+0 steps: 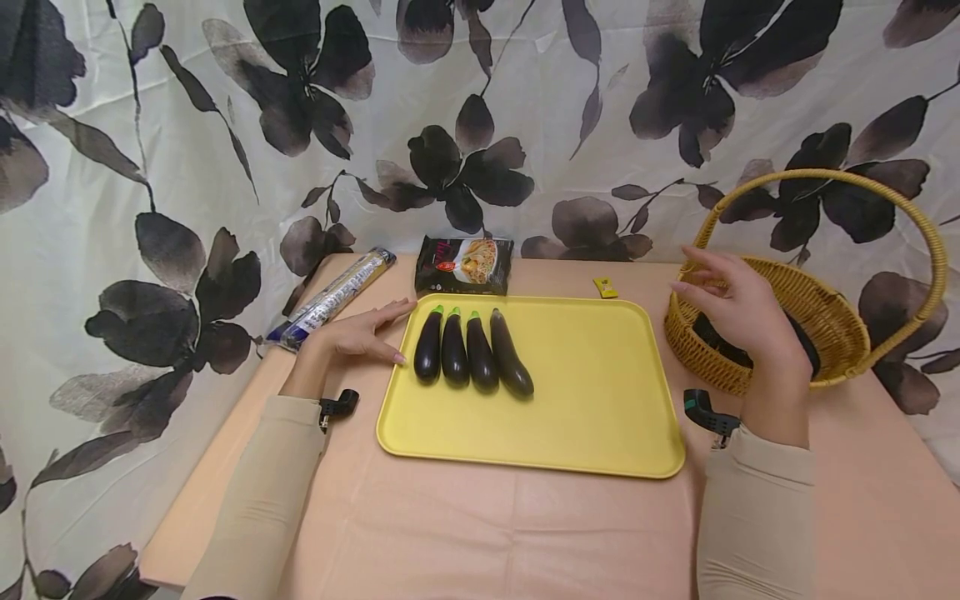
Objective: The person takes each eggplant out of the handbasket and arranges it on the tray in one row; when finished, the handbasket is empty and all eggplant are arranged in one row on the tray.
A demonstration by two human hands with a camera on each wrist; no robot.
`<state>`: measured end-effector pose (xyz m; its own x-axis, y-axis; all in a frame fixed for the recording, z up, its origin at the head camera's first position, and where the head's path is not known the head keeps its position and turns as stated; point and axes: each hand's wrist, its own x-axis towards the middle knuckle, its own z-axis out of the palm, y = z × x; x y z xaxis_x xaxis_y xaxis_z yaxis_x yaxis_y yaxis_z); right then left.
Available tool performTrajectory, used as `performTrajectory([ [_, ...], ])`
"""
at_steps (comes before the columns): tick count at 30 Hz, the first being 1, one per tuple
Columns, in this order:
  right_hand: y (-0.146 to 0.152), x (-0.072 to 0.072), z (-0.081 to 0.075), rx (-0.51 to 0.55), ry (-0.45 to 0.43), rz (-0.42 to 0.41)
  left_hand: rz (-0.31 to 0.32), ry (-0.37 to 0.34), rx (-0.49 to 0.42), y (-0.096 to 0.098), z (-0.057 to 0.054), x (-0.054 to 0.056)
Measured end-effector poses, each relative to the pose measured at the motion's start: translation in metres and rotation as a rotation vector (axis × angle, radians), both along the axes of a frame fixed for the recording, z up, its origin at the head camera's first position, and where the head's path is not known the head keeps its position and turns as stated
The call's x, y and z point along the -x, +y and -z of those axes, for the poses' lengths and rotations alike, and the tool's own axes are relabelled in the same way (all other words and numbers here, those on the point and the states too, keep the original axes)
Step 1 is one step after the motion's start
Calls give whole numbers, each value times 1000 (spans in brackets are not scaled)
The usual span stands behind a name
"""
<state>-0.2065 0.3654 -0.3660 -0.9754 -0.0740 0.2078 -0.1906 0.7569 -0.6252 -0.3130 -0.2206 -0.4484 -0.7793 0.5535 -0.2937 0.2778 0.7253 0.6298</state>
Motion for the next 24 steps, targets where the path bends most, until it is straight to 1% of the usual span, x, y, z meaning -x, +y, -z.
performTrajectory([
  [7,15,1,9,-8,-59,41,-4,-1,-2,-1,1,0],
  [11,21,3,16,-33,-97,75,-5,-2,-4,-1,1,0],
  [17,30,9,31,-38,-162,141,-3,-5,-9,-1,1,0],
  [20,32,11,39,-45,-177,154,-6,-6,-8,-1,1,0],
  [24,35,15,47,-81,-184,170,-9,-5,-8,-1,2,0],
])
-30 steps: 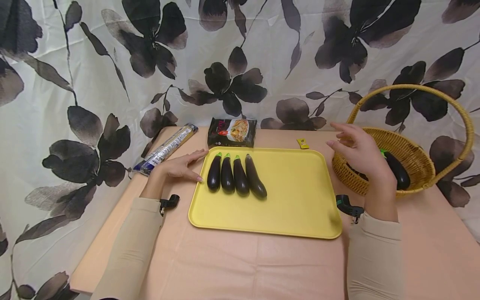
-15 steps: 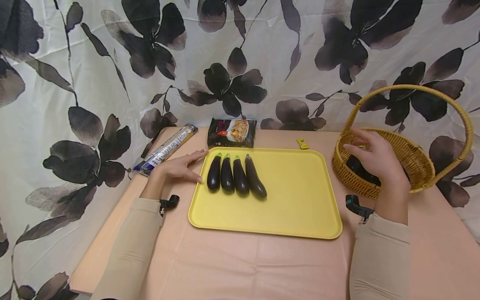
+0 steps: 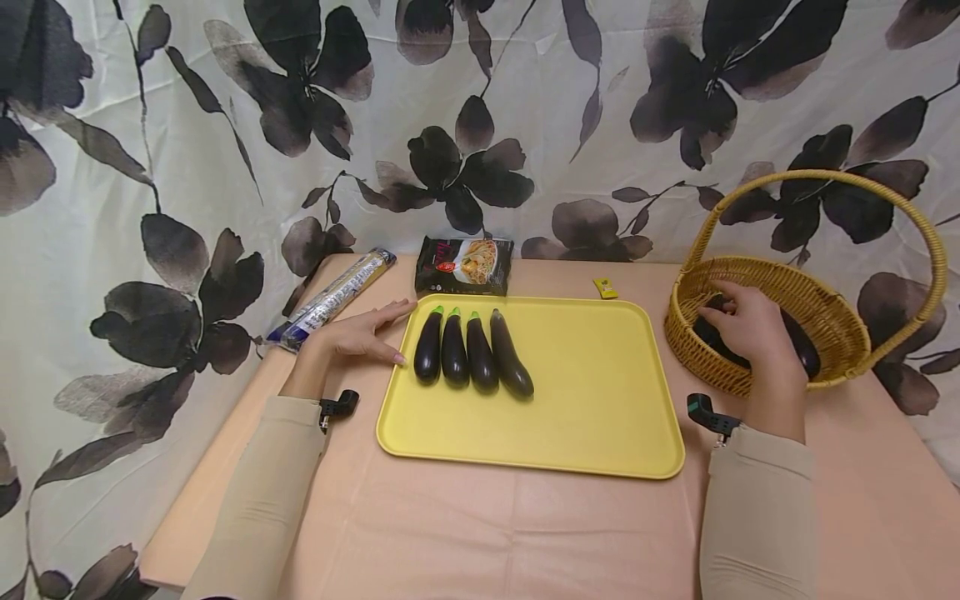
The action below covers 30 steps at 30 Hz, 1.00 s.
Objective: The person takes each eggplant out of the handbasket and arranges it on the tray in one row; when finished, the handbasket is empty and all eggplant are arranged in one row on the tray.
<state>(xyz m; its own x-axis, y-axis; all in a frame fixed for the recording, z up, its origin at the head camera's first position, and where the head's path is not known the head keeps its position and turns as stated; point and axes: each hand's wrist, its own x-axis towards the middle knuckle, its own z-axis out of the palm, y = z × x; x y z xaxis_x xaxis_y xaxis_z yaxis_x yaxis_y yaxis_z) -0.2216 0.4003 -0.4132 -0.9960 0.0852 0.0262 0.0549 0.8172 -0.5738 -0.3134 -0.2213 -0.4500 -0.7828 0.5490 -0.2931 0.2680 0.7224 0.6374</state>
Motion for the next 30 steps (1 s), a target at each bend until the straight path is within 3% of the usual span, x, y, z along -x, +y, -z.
performTrajectory([
  [13,5,9,15,-63,-33,4,2,3,2,0,1,0],
  [30,5,11,16,-120,-84,-25,-1,-1,-4,1,0,0],
])
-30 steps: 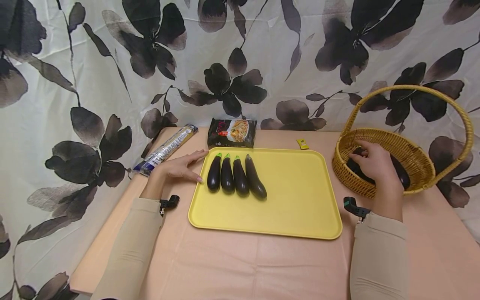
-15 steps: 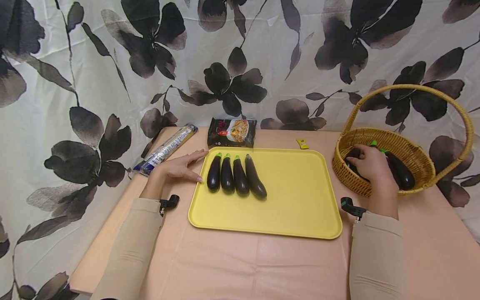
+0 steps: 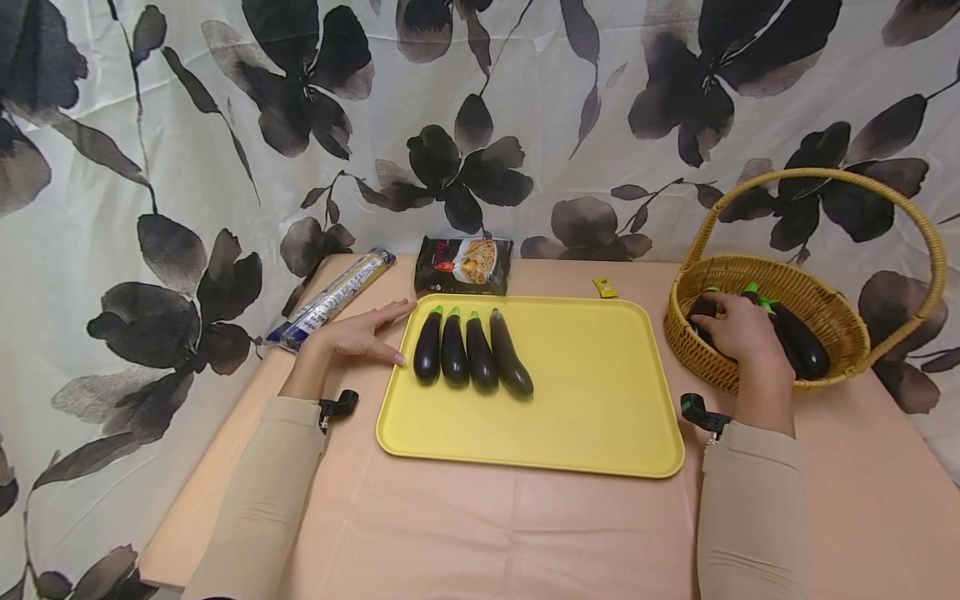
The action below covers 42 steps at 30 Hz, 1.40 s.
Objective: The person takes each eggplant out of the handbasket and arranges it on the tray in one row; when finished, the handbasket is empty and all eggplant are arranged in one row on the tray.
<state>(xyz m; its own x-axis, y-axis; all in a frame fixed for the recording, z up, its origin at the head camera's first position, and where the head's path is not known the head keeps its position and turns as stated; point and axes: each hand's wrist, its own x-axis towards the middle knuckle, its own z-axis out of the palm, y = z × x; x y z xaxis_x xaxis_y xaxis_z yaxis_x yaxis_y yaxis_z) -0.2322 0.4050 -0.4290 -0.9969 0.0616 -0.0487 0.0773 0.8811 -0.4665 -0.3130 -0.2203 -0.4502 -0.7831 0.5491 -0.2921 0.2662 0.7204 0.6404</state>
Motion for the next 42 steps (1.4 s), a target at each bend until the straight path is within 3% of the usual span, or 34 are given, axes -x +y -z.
performTrajectory([
  [10,4,2,2,50,-83,-49,1,4,-3,1,-1,-1],
  [23,5,-3,2,309,-89,-21,2,-1,-3,1,-2,0],
  [34,5,-3,1,377,-90,29,2,-9,-1,1,-3,0],
  [42,5,-3,0,394,-81,16,10,4,6,1,-2,1],
])
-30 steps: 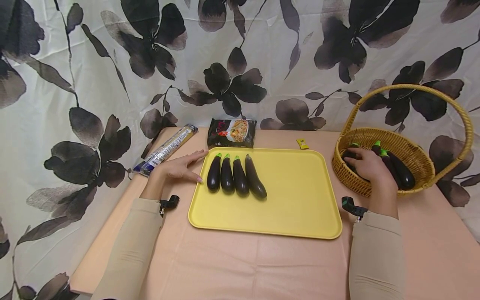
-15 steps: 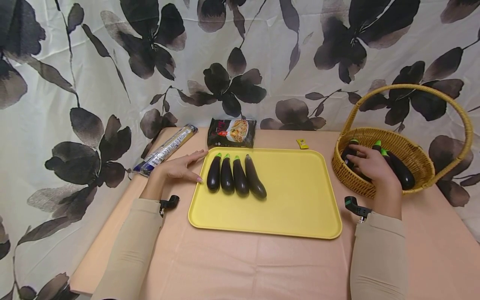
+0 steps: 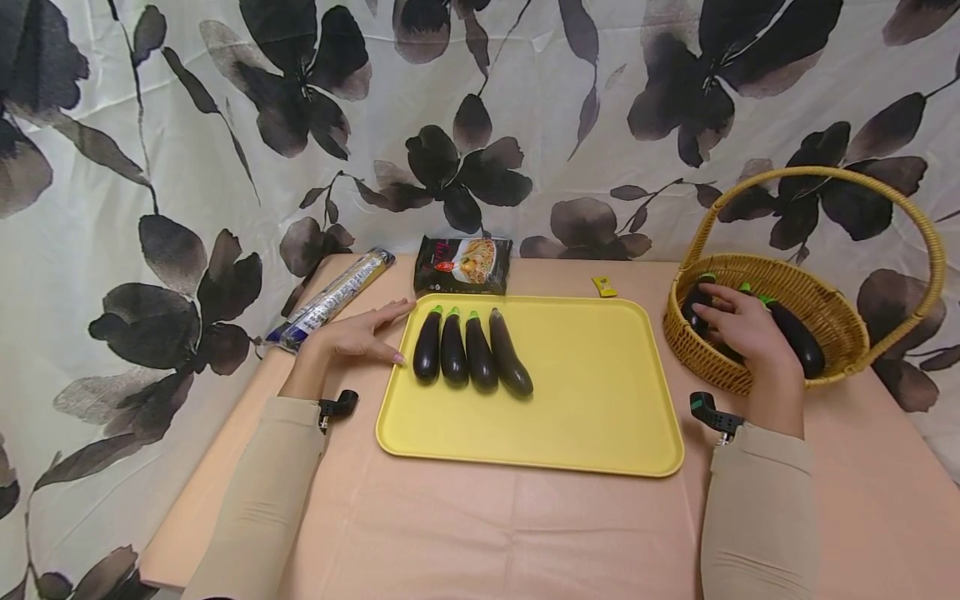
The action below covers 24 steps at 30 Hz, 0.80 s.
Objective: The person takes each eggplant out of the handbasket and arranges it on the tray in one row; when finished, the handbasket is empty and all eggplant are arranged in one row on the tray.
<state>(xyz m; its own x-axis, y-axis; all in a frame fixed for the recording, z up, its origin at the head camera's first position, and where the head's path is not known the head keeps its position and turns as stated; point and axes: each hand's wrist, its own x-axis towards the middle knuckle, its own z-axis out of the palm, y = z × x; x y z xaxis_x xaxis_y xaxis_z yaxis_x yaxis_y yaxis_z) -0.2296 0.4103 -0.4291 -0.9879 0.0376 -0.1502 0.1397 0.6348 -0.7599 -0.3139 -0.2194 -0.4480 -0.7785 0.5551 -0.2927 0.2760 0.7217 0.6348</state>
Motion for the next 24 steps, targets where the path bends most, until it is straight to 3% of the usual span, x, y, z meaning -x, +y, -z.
performTrajectory([
  [15,6,-7,-9,242,86,100,2,5,3,1,0,0],
  [24,1,-16,-27,255,145,102,-1,7,11,0,1,-1],
])
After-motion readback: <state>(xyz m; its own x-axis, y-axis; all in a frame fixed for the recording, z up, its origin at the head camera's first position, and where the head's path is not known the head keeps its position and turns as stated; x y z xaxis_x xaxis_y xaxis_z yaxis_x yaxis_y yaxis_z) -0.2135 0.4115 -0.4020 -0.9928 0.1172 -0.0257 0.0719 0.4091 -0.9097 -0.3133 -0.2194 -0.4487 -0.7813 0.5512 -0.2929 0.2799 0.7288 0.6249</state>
